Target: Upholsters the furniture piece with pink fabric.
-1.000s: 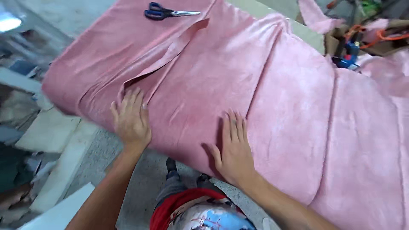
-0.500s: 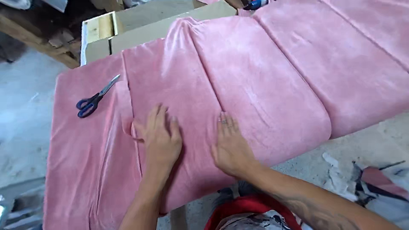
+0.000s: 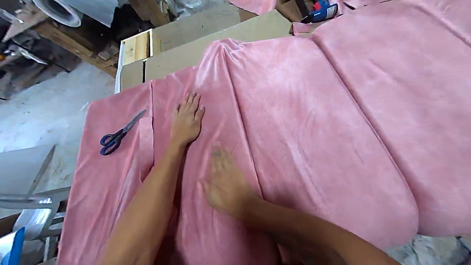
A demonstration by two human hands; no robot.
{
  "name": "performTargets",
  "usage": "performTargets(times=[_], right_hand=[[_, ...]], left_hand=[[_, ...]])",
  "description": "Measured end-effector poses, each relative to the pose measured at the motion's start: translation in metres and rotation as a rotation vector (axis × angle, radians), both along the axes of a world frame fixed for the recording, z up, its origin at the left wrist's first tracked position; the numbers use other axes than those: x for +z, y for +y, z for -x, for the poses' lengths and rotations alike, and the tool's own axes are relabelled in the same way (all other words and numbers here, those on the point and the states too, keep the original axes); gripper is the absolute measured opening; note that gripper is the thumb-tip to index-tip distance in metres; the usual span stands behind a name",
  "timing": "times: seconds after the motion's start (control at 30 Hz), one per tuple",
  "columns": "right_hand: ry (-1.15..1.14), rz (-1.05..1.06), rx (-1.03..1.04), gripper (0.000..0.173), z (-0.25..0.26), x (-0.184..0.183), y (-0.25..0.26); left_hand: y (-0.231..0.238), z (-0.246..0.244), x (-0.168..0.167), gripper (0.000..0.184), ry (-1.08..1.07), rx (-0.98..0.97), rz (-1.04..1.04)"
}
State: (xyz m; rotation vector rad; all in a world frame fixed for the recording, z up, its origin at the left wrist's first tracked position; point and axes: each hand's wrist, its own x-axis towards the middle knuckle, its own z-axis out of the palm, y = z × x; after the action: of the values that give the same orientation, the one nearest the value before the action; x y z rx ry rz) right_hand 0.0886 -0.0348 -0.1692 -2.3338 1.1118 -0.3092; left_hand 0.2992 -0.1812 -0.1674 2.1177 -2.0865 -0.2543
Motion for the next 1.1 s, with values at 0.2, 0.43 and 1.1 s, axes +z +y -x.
performTargets(times=[0.2,0.43,1.1], right_hand=[[-0.113,-0.102,0.193,0.059,0.017,0.045,-0.056],[0.127,0.098,-0.123,0.073,-0.015,0.001,-0.087],[0.229,0.122,-0.298,0.079,0.138,0.009,-0.086]], left_hand=[[-0.023,-0.058,0.015,0.067,-0.047,-0.004,0.014],[-0.031,-0.067,0.001,0.066,-0.037,0.057,0.043],[0.027,0.101,-0.011,0.046,0.270,-0.694,0.130]])
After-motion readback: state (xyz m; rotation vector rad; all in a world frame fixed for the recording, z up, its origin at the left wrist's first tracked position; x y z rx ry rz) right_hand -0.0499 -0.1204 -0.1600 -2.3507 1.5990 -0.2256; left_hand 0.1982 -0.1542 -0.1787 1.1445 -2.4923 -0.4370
